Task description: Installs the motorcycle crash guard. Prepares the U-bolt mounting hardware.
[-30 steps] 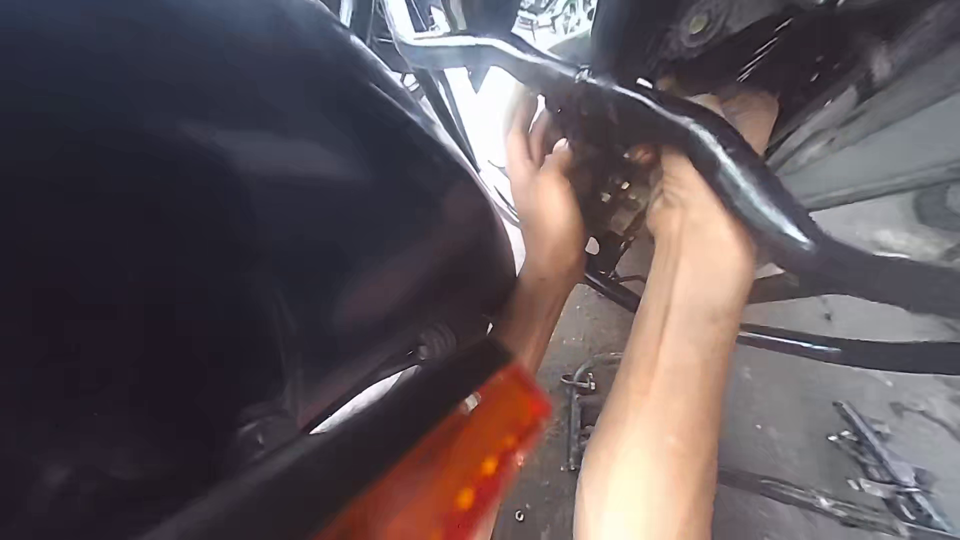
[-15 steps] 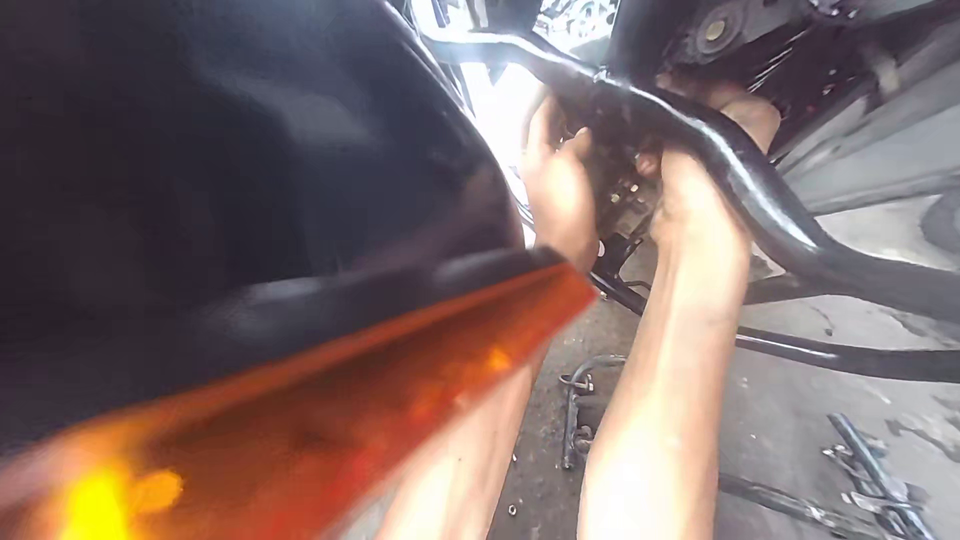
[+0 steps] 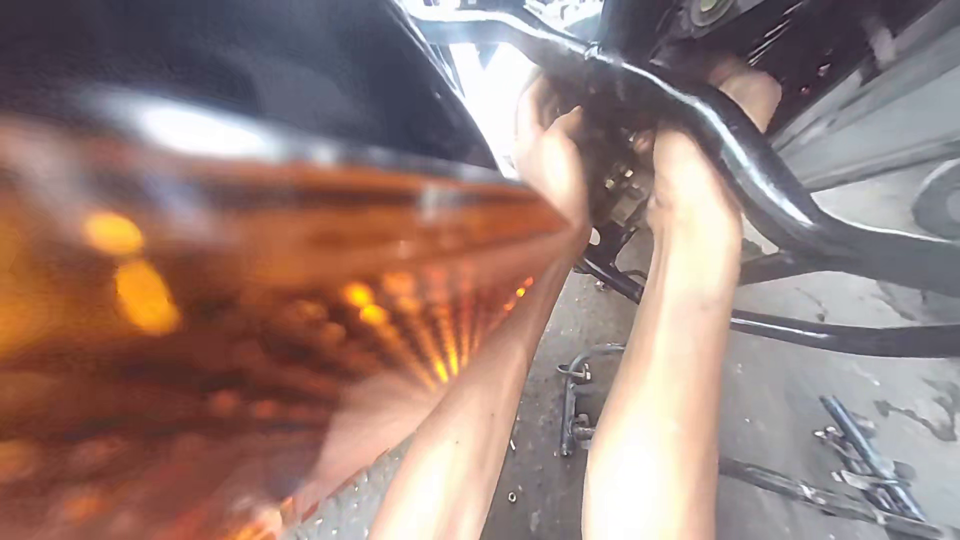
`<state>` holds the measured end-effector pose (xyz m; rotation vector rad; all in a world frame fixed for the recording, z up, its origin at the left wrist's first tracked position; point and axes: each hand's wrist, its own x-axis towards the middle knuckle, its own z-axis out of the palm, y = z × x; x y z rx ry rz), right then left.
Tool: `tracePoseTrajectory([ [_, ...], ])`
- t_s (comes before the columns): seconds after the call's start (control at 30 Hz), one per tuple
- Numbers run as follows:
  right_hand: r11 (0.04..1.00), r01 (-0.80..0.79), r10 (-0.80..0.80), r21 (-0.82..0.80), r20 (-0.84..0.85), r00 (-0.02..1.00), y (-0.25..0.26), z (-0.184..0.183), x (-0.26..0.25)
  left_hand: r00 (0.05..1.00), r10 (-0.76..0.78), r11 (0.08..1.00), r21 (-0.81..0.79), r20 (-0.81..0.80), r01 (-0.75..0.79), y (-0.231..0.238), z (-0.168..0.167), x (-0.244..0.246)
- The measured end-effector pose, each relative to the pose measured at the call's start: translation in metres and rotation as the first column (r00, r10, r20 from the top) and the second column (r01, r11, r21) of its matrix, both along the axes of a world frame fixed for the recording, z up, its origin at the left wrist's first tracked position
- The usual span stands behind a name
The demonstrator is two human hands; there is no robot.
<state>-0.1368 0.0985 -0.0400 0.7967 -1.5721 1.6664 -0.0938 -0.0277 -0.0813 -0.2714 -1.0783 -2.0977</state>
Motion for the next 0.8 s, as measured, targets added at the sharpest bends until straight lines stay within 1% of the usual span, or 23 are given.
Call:
tracePoseTrajectory([
  [0.03, 0.999, 0.036, -0.037, 0.029, 0.026, 0.999, 0.002, -0.001, 0.001, 1.0, -0.001, 1.0, -0.005, -0.013, 0.001, 0.0, 0.0, 0.0],
  [0.13, 1.0, -0.002, 0.002, 0.001, 0.021, 1.0, 0.0, 0.001, -0.003, 1.0, -0.02, 1.0, 0.001, 0.011, 0.02, -0.002, -0.001, -0.001],
  [0.2, 0.999, 0.025, -0.023, 0.028, -0.068, 0.997, 0.0, 0.004, -0.009, 0.999, -0.025, 1.0, 0.016, 0.032, 0.025, -0.001, 0.001, -0.003],
  [0.23, 0.997, 0.064, -0.057, 0.04, -0.151, 0.987, 0.0, 0.008, -0.012, 0.999, -0.023, 0.999, 0.025, 0.034, 0.022, -0.001, 0.003, -0.005],
  [0.27, 0.994, 0.096, -0.081, 0.048, -0.241, 0.967, -0.002, 0.012, -0.009, 0.999, -0.022, 0.999, 0.032, 0.035, 0.021, -0.001, 0.003, -0.005],
  [0.3, 0.989, 0.136, -0.116, 0.05, -0.291, 0.95, -0.005, 0.021, 0.004, 0.999, -0.027, 0.999, 0.034, 0.034, 0.026, -0.001, 0.003, -0.004],
  [0.33, 0.974, 0.214, -0.189, 0.08, -0.241, 0.952, -0.008, 0.038, 0.034, 0.999, -0.041, 0.998, 0.039, 0.028, 0.04, -0.001, 0.003, -0.003],
  [0.37, 0.932, 0.274, -0.273, 0.237, -0.041, 0.961, -0.01, 0.063, 0.08, 0.998, -0.054, 0.998, 0.04, 0.021, 0.053, 0.0, 0.003, -0.001],
  [0.4, 0.908, 0.267, -0.315, 0.323, 0.107, 0.943, -0.012, 0.081, 0.111, 0.998, -0.062, 0.997, 0.04, 0.015, 0.061, 0.001, 0.003, 0.001],
  [0.43, 0.929, 0.246, -0.294, 0.277, 0.15, 0.944, -0.015, 0.084, 0.123, 0.998, -0.06, 0.998, 0.038, 0.01, 0.06, 0.001, 0.003, 0.002],
  [0.47, 0.96, 0.21, -0.237, 0.186, 0.136, 0.962, -0.016, 0.078, 0.117, 0.999, -0.048, 0.998, 0.034, 0.005, 0.048, 0.0, 0.002, 0.003],
  [0.5, 0.979, 0.15, -0.167, 0.136, 0.126, 0.978, -0.015, 0.073, 0.112, 0.999, -0.041, 0.999, 0.035, 0.004, 0.041, 0.0, 0.001, 0.003],
  [0.57, 0.991, 0.075, -0.093, 0.111, 0.166, 0.982, -0.012, 0.071, 0.106, 0.999, -0.032, 0.998, 0.058, 0.005, 0.032, 0.0, 0.0, 0.001],
  [0.6, 0.993, 0.049, -0.066, 0.109, 0.159, 0.985, -0.01, 0.065, 0.098, 0.999, -0.042, 0.996, 0.075, 0.001, 0.042, 0.0, 0.0, 0.0],
  [0.63, 0.998, 0.011, -0.016, 0.07, 0.07, 0.997, -0.007, 0.05, 0.074, 0.998, -0.057, 0.994, 0.091, -0.006, 0.057, 0.001, 0.001, 0.0],
  [0.67, 0.998, -0.059, 0.06, 0.012, -0.097, 0.993, -0.005, 0.027, 0.037, 0.998, -0.067, 0.992, 0.105, -0.016, 0.068, 0.001, 0.003, -0.002],
  [0.7, 0.995, -0.095, 0.097, 0.017, -0.131, 0.987, -0.001, 0.013, 0.011, 0.998, -0.066, 0.99, 0.12, -0.016, 0.067, 0.001, 0.004, -0.002],
  [0.73, 0.993, -0.115, 0.117, 0.031, -0.098, 0.988, 0.002, 0.005, 0.0, 0.998, -0.055, 0.991, 0.12, -0.007, 0.055, 0.001, 0.004, -0.002],
  [0.8, 0.991, -0.126, 0.126, 0.05, 0.016, 0.992, 0.006, 0.003, -0.002, 0.999, -0.031, 0.997, 0.073, 0.017, 0.03, 0.002, 0.003, -0.002],
])
